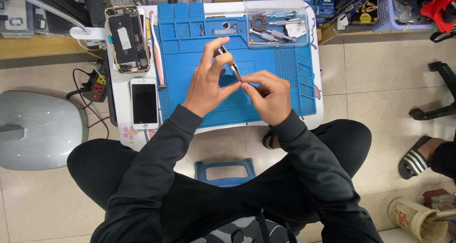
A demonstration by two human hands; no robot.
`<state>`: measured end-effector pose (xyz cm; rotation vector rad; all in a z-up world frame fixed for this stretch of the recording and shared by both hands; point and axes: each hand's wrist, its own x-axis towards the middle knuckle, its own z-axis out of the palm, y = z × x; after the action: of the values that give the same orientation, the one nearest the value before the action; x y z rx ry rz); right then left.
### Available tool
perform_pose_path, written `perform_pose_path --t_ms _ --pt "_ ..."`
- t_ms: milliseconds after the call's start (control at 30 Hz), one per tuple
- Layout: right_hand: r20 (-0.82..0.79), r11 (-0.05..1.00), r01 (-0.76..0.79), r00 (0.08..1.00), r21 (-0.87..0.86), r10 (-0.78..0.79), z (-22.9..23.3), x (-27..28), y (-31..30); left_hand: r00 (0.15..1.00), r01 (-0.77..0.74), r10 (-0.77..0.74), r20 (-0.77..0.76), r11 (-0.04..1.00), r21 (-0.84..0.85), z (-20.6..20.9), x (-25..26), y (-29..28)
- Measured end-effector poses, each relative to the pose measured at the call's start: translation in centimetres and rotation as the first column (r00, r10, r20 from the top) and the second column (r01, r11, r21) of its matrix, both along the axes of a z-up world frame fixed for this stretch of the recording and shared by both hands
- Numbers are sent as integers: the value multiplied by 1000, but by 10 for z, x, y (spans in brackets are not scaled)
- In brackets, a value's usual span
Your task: The person uses a screwdriver to remove screws from the internal frame of a disassembled smartphone. They then pick up a second smartphone and use a plastic prying tool to work on the side edges of the device.
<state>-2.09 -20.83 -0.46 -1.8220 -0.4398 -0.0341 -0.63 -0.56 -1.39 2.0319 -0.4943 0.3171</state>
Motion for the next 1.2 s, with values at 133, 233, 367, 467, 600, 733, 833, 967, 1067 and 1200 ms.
perform_pose_path --t_ms 133,233,367,467,600,733,833,967,1067,1200 --pt "257 986 140 960 -90 -112 -8 -10 10 1000 -7 7 5 1000 -12 -2 2 -1" --pt "304 981 174 942 -90 -139 -9 -11 16 1000 -8 8 8 1000 -10 0 2 1" --pt "119 996 84 989 9 -85 -2 -1 6 1000 -8 8 -2 1000 -17 -1 2 2" --pt "-57 1000 -17 998 19 18 15 2 -1 1000 -9 9 -5 1000 -15 4 0 3" --pt "-111 996 -53 993 -75 45 21 2 -4 996 78 -80 32 996 51 11 -2 7" --pt "-308 997 -80 949 -22 69 25 4 -12 994 88 -93 61 993 75 7 -4 2" --pt "-158 998 -7 987 -58 -3 18 -4 -6 994 80 -84 65 995 65 10 -5 1" --pt "252 955 148 964 -258 -82 6 -16 7 996 59 -63 67 996 61 10 -3 -2" --pt "406 925 252 906 -284 -122 -2 -24 10 997 36 -40 62 997 67 8 -6 -3" --pt "190 975 134 977 -179 -100 8 -17 3 998 53 -54 27 997 57 11 -5 -1"
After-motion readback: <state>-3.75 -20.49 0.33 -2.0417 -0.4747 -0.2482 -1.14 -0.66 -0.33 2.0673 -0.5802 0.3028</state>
